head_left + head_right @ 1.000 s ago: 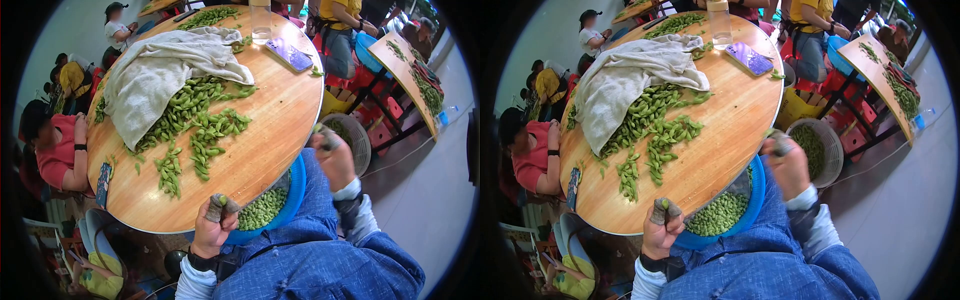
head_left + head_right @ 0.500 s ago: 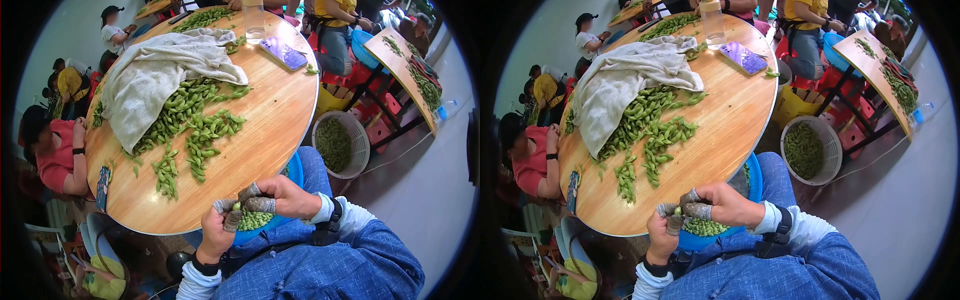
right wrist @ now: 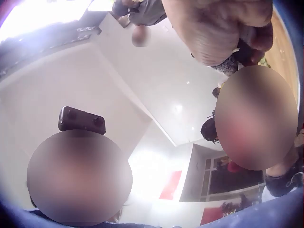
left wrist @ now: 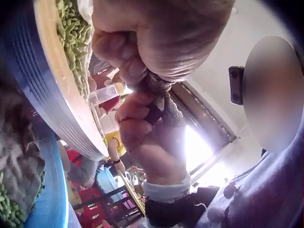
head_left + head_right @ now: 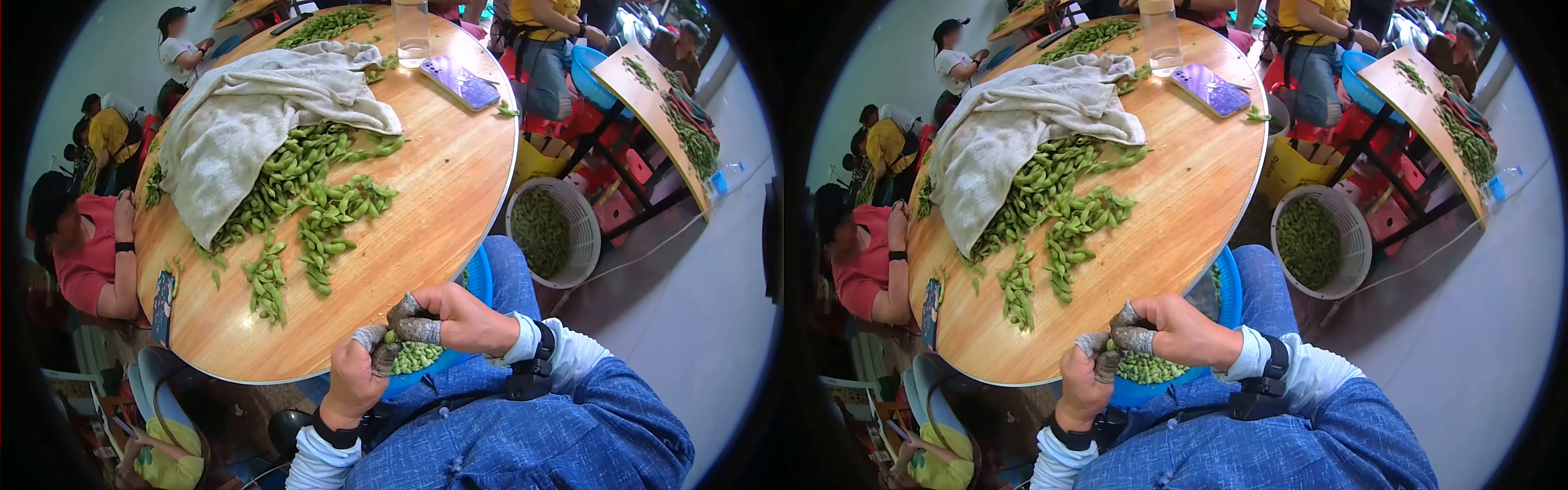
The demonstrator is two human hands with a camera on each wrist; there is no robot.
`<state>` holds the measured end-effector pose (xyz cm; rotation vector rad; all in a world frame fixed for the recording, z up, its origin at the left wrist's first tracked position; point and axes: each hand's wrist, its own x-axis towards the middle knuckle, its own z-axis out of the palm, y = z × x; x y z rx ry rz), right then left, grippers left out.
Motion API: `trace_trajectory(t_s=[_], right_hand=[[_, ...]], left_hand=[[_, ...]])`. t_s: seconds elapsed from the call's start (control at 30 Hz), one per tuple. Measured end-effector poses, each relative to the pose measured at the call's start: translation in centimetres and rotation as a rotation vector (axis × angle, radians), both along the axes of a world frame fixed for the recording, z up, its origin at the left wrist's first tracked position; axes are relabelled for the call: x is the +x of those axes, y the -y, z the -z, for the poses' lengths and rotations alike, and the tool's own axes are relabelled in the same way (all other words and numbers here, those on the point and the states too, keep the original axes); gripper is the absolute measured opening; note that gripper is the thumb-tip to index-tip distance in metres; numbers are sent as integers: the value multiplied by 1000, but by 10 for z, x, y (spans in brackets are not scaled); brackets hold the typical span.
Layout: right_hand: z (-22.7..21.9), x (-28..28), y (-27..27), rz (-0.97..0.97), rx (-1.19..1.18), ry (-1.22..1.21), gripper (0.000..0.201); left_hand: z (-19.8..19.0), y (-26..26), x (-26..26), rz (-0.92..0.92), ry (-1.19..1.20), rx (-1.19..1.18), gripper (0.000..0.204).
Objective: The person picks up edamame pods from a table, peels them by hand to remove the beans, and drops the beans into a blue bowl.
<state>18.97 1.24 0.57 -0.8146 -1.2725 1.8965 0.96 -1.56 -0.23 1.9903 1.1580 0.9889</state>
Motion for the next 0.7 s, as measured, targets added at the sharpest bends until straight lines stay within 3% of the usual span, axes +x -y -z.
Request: trace_trajectory(t_s=[0.17, 0.37, 0.47, 0.57, 0.67, 0.7], right_hand=[[6, -4, -1, 7, 7, -21, 10], [10, -10, -4, 13, 3, -70, 8], [11, -12, -4, 12, 27, -77, 8], [13, -11, -4, 23, 43, -57, 7], [9, -10, -4, 38, 39, -29, 7], [9, -10, -3, 37, 51, -35, 8]], left_hand=[[2, 2, 3, -20, 25, -26, 16], [12, 5, -1, -62, 371, -434, 14], [14, 1, -6, 28, 880, -815, 11], [10, -5, -11, 96, 1003, -1004, 11], [-7, -5, -3, -165, 658, -732, 13], [-7, -5, -2, -160, 678, -726, 15]])
